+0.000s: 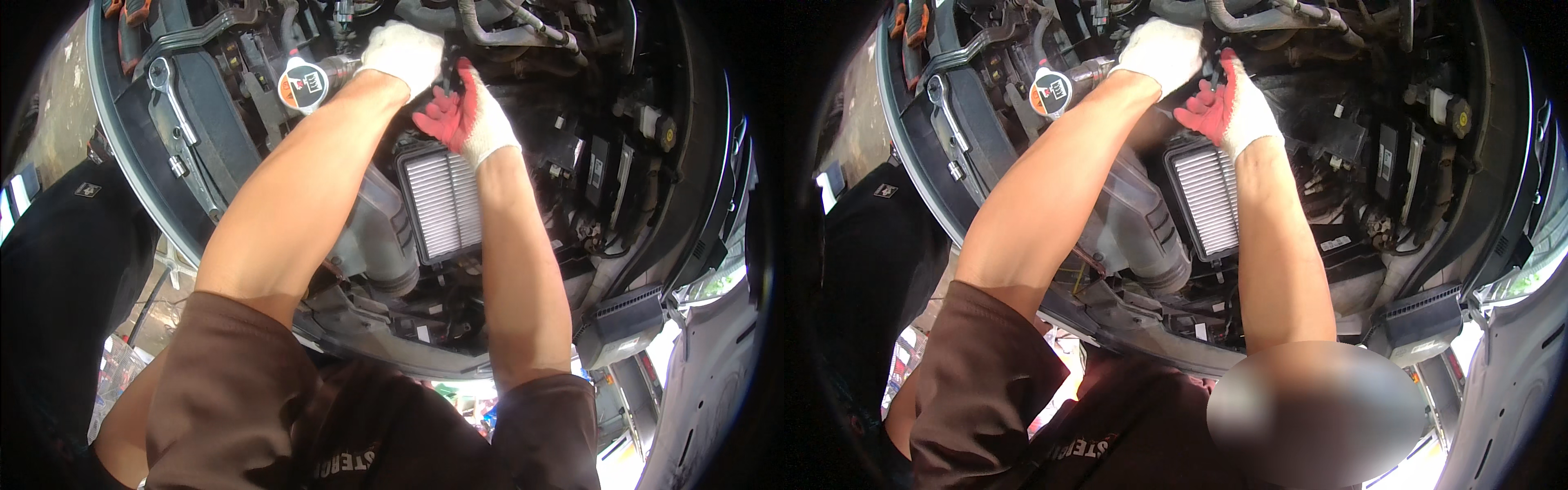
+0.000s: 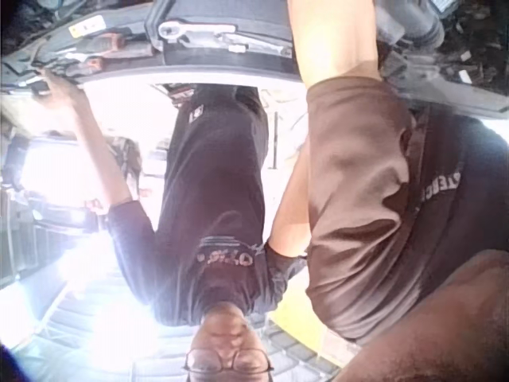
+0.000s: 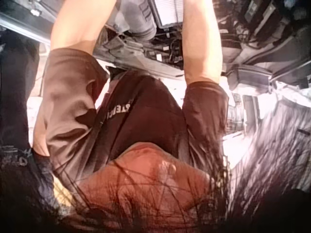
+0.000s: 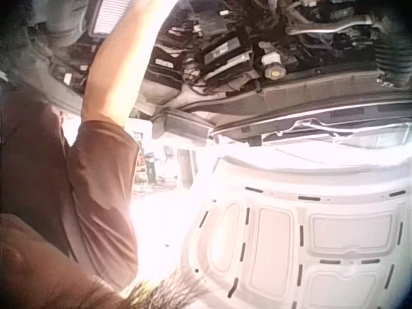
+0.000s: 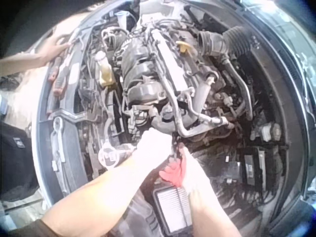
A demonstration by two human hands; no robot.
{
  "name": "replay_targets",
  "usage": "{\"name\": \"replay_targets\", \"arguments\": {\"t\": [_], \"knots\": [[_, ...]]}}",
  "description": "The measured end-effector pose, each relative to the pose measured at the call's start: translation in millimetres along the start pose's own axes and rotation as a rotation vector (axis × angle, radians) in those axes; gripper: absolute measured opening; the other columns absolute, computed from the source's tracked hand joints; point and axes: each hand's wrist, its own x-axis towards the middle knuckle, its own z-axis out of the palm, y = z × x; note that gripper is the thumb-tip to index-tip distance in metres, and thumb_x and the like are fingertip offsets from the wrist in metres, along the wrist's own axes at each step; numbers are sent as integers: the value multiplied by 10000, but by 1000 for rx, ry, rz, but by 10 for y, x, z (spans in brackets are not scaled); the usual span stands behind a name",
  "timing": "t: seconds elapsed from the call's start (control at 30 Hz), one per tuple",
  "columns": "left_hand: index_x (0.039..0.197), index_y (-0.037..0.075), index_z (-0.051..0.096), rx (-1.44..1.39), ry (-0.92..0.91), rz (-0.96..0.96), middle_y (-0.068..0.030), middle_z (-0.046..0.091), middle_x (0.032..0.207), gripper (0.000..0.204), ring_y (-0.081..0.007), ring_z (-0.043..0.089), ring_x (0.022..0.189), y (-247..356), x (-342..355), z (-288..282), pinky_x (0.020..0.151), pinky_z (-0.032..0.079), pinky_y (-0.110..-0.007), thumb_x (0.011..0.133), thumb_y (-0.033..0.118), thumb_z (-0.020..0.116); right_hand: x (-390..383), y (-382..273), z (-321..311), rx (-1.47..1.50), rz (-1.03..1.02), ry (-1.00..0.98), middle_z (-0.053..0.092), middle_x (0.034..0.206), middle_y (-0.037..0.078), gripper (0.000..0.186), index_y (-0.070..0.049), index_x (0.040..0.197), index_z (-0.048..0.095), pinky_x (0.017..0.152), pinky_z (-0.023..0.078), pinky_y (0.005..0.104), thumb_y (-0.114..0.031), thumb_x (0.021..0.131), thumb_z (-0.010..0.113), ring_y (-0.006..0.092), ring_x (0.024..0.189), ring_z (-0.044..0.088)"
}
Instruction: The person works on a car engine under the hood, using pliers and a screwdriver to detach and reattach hoses and electrical connectors around the air filter box.
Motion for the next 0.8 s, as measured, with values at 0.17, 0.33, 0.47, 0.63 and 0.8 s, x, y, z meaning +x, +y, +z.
{"name": "replay_targets", "arguments": {"t": [0.17, 0.33, 0.47, 0.63, 0.8], "knots": [[1138, 90, 830, -84, -302, -32, -190, 798, 1194, 304, -363, 778, 1111, 83, 7, -106, 932, 628, -476, 977, 221, 607, -229, -438, 536, 104, -83, 277, 601, 748, 50, 264, -142, 1072, 639, 413, 461, 286, -404, 1045, 665, 163, 455, 477], [1138, 116, 843, -224, -306, -66, -177, 801, 1192, 295, -366, 782, 1097, 148, 27, -94, 925, 630, -484, 963, 217, 627, -152, -551, 554, 380, 12, 136, 515, 606, 13, 392, -53, 816, 547, 417, 453, 291, -354, 1045, 648, 138, 447, 455], [1028, 37, 810, -59, -164, 1, -229, 798, 1049, 295, -405, 782, 982, -71, -14, 55, 865, 626, -512, 940, 234, 610, -329, 23, 239, -280, -241, 136, 572, 742, 100, 570, -6, 1010, 549, 655, 659, 457, -568, 1065, 625, 213, 598, 608], [1058, 33, 787, -64, -201, 42, -234, 795, 994, 283, -408, 784, 950, 23, 20, -76, 854, 628, -518, 944, 230, 619, -189, -102, 157, -201, 103, 96, 649, 860, 174, 608, 1, 1361, 595, 773, 667, 567, -531, 1069, 634, 367, 741, 712], [1062, 49, 789, -6, -130, 39, -241, 793, 1026, 289, -410, 783, 953, 4, 43, 6, 857, 628, -520, 962, 257, 615, -163, -84, 374, -1599, -882, 560, 777, 919, 289, 487, 18, 990, 797, 822, 643, 479, -382, 1079, 534, 427, 868, 781]]}}
